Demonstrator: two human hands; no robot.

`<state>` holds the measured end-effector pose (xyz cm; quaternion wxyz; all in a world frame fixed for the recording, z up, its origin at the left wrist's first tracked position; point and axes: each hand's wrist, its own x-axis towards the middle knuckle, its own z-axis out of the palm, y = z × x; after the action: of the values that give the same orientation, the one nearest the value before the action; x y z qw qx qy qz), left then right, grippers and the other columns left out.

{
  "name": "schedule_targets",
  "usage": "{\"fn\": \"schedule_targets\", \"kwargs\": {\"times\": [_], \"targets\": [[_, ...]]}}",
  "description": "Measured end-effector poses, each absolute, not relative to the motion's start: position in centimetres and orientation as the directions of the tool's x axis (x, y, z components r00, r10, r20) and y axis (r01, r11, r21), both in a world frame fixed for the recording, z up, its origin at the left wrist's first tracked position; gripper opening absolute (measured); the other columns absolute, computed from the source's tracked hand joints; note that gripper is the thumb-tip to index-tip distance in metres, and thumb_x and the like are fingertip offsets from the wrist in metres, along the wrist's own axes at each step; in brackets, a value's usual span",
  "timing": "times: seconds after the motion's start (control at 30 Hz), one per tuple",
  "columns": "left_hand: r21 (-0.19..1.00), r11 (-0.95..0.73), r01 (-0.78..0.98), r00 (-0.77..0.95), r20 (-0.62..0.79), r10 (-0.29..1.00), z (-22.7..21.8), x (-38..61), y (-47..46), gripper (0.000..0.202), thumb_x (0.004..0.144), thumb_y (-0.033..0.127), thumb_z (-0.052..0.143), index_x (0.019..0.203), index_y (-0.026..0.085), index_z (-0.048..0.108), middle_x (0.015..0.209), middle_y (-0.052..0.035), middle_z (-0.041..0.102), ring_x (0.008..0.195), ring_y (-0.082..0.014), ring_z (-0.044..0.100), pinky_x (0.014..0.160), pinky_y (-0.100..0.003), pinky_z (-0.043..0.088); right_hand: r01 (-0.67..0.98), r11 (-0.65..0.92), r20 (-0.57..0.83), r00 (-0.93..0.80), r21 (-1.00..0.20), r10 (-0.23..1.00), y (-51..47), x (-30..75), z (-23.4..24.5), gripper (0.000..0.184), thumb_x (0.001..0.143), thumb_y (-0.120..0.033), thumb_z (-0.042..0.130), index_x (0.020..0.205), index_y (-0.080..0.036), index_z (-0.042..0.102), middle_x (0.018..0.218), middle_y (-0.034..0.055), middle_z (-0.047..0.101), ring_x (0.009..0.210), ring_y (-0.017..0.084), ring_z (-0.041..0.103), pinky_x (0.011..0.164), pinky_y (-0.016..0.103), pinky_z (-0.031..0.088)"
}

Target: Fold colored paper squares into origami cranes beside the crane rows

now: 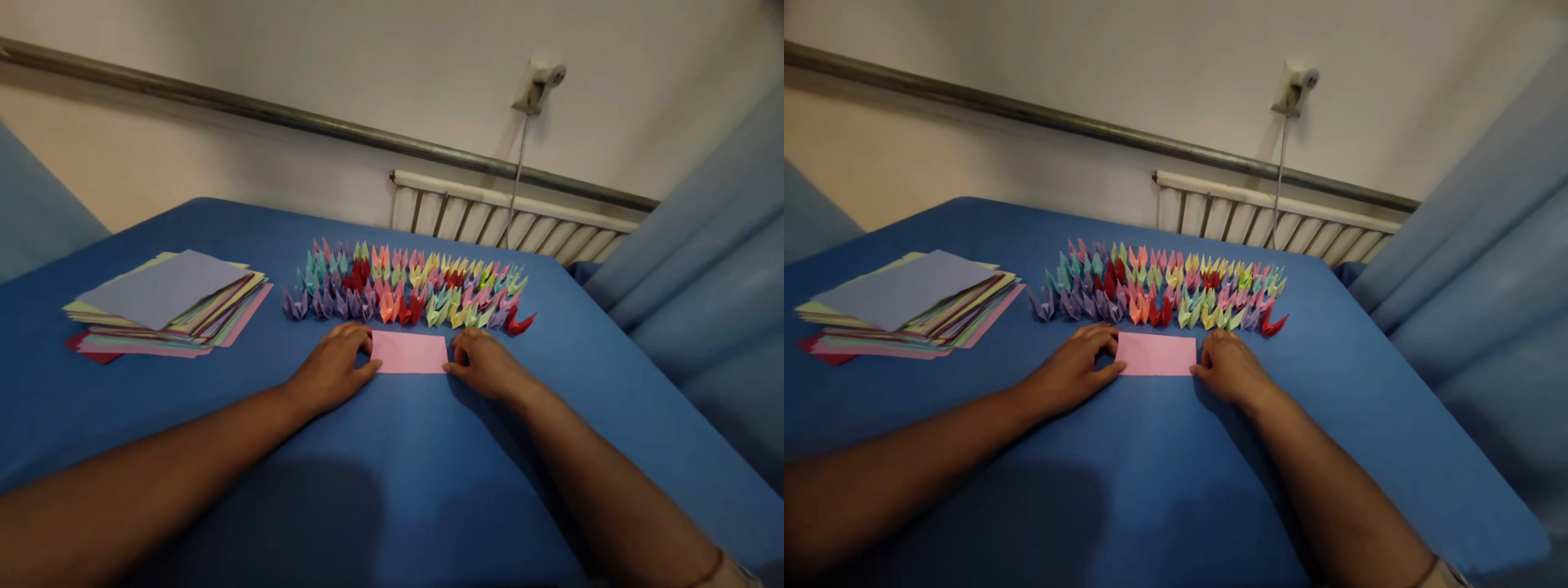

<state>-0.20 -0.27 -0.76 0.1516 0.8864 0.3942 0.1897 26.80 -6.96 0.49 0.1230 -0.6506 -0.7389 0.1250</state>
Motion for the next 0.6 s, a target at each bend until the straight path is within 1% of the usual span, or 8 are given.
{"fn": "schedule_targets", "kwargs": {"times": [0.03, 0.07, 0.13, 0.2, 0.3, 0.37, 0.47, 0.6], "targets": [[0.410, -0.630, 0.659, 0.595, 0.229, 0.771, -0.7, -0.2, -0.4, 0.031, 0.082, 0.037, 0.061, 0.104, 0.016, 0.060, 0.122, -0.0119, 0.061, 0.121, -0.0293, 0.052, 0.106, -0.046, 0.040, 0.949, 0.090, 0.026, -0.086, -0.302, 0.996, -7.3, 26.3, 0.8, 0.015, 0.079, -0.030, 0.068, 0.077, -0.017, 0.062, 0.089, 0.0075, 0.061, 0.087, 0.022, 0.058, 0.080, 0.035, 0.047], [0.393, -0.627, 0.673, 0.581, 0.243, 0.776, -0.7, -0.1, -0.5, 0.043, 0.081, 0.036, 0.061, 0.119, 0.015, 0.055, 0.131, -0.0136, 0.056, 0.124, -0.0297, 0.049, 0.107, -0.047, 0.039, 0.961, 0.073, 0.072, -0.056, -0.265, 0.996, -7.6, 25.8, 1.0, 0.016, 0.080, -0.030, 0.066, 0.086, -0.015, 0.063, 0.096, 0.0105, 0.062, 0.092, 0.024, 0.058, 0.083, 0.037, 0.047], [0.331, -0.657, 0.678, 0.599, 0.268, 0.754, -0.5, 0.0, -1.0, 0.061, 0.083, 0.032, 0.059, 0.138, 0.013, 0.040, 0.145, -0.0157, 0.044, 0.136, -0.0308, 0.037, 0.112, -0.050, 0.032, 0.967, 0.109, 0.178, -0.068, -0.232, 0.982, -8.3, 24.3, 1.3, 0.027, 0.085, -0.028, 0.059, 0.107, -0.012, 0.062, 0.120, 0.0166, 0.057, 0.112, 0.028, 0.053, 0.095, 0.043, 0.043], [0.259, -0.725, 0.638, 0.676, 0.261, 0.689, -0.3, 0.2, -1.6, 0.060, 0.087, 0.028, 0.053, 0.143, 0.015, 0.035, 0.152, -0.0138, 0.036, 0.144, -0.0301, 0.023, 0.116, -0.051, 0.025, 0.949, 0.207, 0.216, -0.156, -0.236, 0.964, -9.0, 22.7, 1.1, 0.038, 0.092, -0.028, 0.049, 0.125, -0.011, 0.055, 0.142, 0.0174, 0.045, 0.131, 0.029, 0.041, 0.107, 0.046, 0.035], [0.220, -0.814, 0.537, 0.790, 0.206, 0.577, -0.1, 0.7, -2.7, 0.053, 0.093, 0.028, 0.046, 0.144, 0.017, 0.036, 0.153, -0.0111, 0.037, 0.146, -0.0275, 0.018, 0.118, -0.049, 0.021, 0.896, 0.358, 0.129, -0.335, -0.264, 0.933, -9.8, 20.6, 0.1, 0.062, 0.094, -0.038, 0.047, 0.146, -0.008, 0.034, 0.154, 0.0172, 0.031, 0.143, 0.030, 0.024, 0.115, 0.048, 0.025], [0.239, -0.851, 0.468, 0.847, 0.155, 0.509, 0.1, 0.8, -3.5, 0.057, 0.095, 0.035, 0.043, 0.147, 0.015, 0.029, 0.154, -0.0134, 0.033, 0.146, -0.0267, 0.018, 0.118, -0.048, 0.022, 0.882, 0.372, 0.069, -0.369, -0.290, 0.927, -10.1, 19.8, -0.8, 0.071, 0.095, -0.045, 0.044, 0.150, -0.005, 0.025, 0.156, 0.0200, 0.027, 0.145, 0.030, 0.020, 0.116, 0.049, 0.024], [0.278, -0.883, 0.377, 0.908, 0.077, 0.412, 0.2, 0.8, -4.2, 0.070, 0.095, 0.052, 0.040, 0.150, 0.012, 0.022, 0.157, -0.0176, 0.025, 0.146, -0.0276, 0.021, 0.117, -0.046, 0.024, 0.885, 0.362, 0.014, -0.374, -0.294, 0.927, -10.2, 19.4, -1.5, 0.076, 0.095, -0.050, 0.043, 0.150, -0.002, 0.023, 0.156, 0.0221, 0.023, 0.146, 0.031, 0.015, 0.118, 0.049, 0.019], [0.268, -0.891, 0.367, 0.922, 0.022, 0.386, 0.1, 0.7, -4.2, 0.090, 0.088, 0.069, 0.040, 0.151, 0.010, 0.017, 0.157, -0.0207, 0.020, 0.146, -0.0307, 0.017, 0.117, -0.047, 0.021, 0.897, 0.336, -0.018, -0.355, -0.286, 0.935, -10.1, 19.3, -1.3, 0.077, 0.095, -0.051, 0.042, 0.151, -0.004, 0.020, 0.157, 0.0209, 0.020, 0.147, 0.031, 0.012, 0.118, 0.048, 0.018]]}}
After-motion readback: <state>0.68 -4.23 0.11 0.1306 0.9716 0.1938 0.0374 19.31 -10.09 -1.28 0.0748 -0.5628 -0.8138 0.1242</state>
